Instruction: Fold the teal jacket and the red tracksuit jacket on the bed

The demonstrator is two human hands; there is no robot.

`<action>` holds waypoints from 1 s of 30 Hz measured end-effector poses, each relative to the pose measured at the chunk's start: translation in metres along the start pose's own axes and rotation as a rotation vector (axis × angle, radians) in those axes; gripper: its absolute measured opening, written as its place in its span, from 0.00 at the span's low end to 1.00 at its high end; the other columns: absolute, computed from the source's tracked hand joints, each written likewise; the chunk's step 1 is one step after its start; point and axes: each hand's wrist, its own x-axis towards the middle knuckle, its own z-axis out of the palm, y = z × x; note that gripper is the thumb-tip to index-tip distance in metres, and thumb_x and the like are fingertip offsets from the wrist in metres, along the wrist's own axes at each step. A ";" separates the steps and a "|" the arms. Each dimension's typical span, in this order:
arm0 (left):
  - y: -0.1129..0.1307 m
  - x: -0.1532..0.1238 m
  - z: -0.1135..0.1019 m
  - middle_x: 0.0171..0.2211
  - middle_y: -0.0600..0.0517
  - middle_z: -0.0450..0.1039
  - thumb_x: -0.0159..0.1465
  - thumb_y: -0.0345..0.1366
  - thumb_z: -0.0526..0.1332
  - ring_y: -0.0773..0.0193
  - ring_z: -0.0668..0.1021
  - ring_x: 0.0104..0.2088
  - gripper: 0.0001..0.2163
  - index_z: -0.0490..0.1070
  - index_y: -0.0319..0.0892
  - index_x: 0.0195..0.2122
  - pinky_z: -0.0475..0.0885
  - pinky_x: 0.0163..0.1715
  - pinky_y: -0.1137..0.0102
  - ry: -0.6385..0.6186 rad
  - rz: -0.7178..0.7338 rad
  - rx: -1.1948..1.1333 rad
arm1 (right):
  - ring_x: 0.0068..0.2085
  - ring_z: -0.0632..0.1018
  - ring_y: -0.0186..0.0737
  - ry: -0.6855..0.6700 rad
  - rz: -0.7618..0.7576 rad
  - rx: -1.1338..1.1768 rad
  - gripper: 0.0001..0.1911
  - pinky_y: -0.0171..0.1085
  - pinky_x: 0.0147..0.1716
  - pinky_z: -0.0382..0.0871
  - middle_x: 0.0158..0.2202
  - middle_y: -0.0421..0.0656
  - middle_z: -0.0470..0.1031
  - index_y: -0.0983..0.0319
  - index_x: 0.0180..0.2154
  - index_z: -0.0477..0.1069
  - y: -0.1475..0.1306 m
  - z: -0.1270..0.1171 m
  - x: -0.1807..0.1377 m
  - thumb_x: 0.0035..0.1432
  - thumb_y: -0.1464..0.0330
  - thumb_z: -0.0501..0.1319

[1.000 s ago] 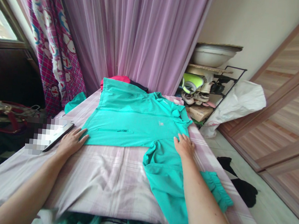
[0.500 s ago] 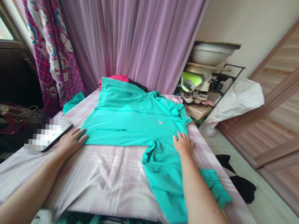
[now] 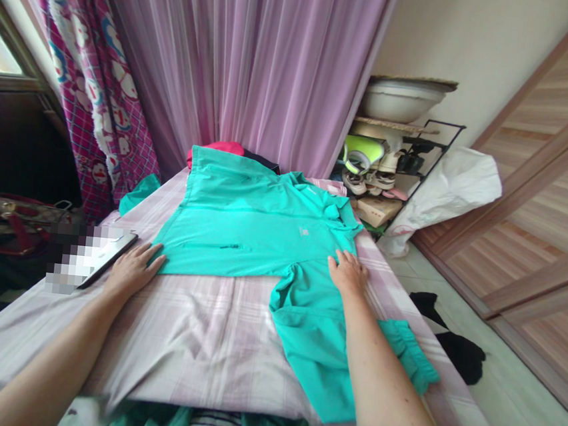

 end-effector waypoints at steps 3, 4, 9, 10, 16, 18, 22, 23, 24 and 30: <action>0.000 0.000 0.000 0.65 0.44 0.65 0.70 0.49 0.51 0.48 0.67 0.65 0.24 0.67 0.49 0.64 0.62 0.63 0.52 0.000 0.001 -0.005 | 0.66 0.64 0.49 0.001 -0.005 -0.003 0.29 0.53 0.61 0.60 0.67 0.49 0.63 0.57 0.64 0.66 0.001 0.001 0.001 0.69 0.56 0.42; 0.000 0.000 0.000 0.65 0.44 0.65 0.70 0.49 0.51 0.47 0.67 0.65 0.24 0.67 0.48 0.64 0.62 0.63 0.52 -0.001 0.000 -0.006 | 0.66 0.64 0.50 -0.001 -0.006 -0.004 0.30 0.53 0.61 0.60 0.68 0.50 0.63 0.58 0.64 0.66 0.001 0.001 0.001 0.69 0.56 0.42; 0.001 0.000 0.001 0.66 0.43 0.65 0.70 0.50 0.50 0.47 0.67 0.66 0.25 0.66 0.47 0.64 0.62 0.63 0.52 -0.005 0.004 -0.002 | 0.66 0.65 0.51 0.016 -0.023 0.014 0.30 0.55 0.61 0.62 0.67 0.51 0.64 0.59 0.63 0.66 0.003 0.004 0.001 0.69 0.56 0.42; 0.000 0.000 0.001 0.66 0.43 0.65 0.70 0.50 0.50 0.47 0.67 0.65 0.25 0.67 0.47 0.64 0.63 0.63 0.51 0.001 0.006 -0.007 | 0.66 0.65 0.52 0.022 -0.030 0.025 0.29 0.56 0.61 0.62 0.66 0.51 0.65 0.58 0.63 0.67 0.005 0.006 0.002 0.69 0.56 0.43; -0.009 0.000 0.004 0.63 0.43 0.68 0.67 0.50 0.52 0.47 0.71 0.62 0.23 0.75 0.45 0.56 0.65 0.62 0.51 0.170 0.175 -0.128 | 0.64 0.68 0.54 0.056 -0.161 0.172 0.26 0.56 0.62 0.63 0.64 0.49 0.69 0.56 0.60 0.71 0.031 0.018 0.010 0.65 0.58 0.50; -0.012 0.000 0.004 0.59 0.47 0.74 0.67 0.54 0.51 0.50 0.75 0.58 0.23 0.79 0.48 0.50 0.67 0.62 0.53 0.158 0.267 -0.217 | 0.63 0.69 0.52 0.039 -0.223 0.277 0.24 0.52 0.63 0.63 0.62 0.49 0.71 0.57 0.57 0.74 0.045 0.021 0.013 0.63 0.59 0.53; -0.014 0.000 0.000 0.50 0.47 0.80 0.64 0.65 0.48 0.52 0.78 0.55 0.32 0.81 0.47 0.45 0.70 0.61 0.55 0.070 0.377 -0.356 | 0.59 0.74 0.49 -0.012 -0.259 0.479 0.20 0.48 0.60 0.68 0.59 0.46 0.75 0.55 0.50 0.79 0.073 0.018 0.018 0.58 0.61 0.58; -0.014 0.000 -0.002 0.51 0.47 0.80 0.62 0.68 0.48 0.51 0.78 0.55 0.34 0.81 0.47 0.46 0.70 0.61 0.55 0.049 0.392 -0.365 | 0.59 0.75 0.49 -0.031 -0.259 0.510 0.20 0.48 0.59 0.69 0.59 0.45 0.75 0.55 0.49 0.79 0.078 0.015 0.018 0.56 0.63 0.59; -0.015 0.001 -0.004 0.52 0.46 0.80 0.60 0.69 0.49 0.50 0.77 0.56 0.35 0.81 0.47 0.47 0.69 0.61 0.54 0.024 0.405 -0.365 | 0.59 0.75 0.49 -0.061 -0.266 0.530 0.21 0.47 0.59 0.69 0.60 0.45 0.74 0.55 0.49 0.80 0.082 0.011 0.018 0.54 0.65 0.59; -0.026 0.005 -0.016 0.59 0.46 0.74 0.57 0.72 0.48 0.49 0.73 0.61 0.39 0.78 0.48 0.53 0.66 0.63 0.55 -0.141 0.464 -0.303 | 0.65 0.68 0.51 -0.330 -0.337 0.498 0.26 0.48 0.65 0.60 0.66 0.45 0.67 0.58 0.50 0.79 0.093 -0.021 0.010 0.49 0.68 0.59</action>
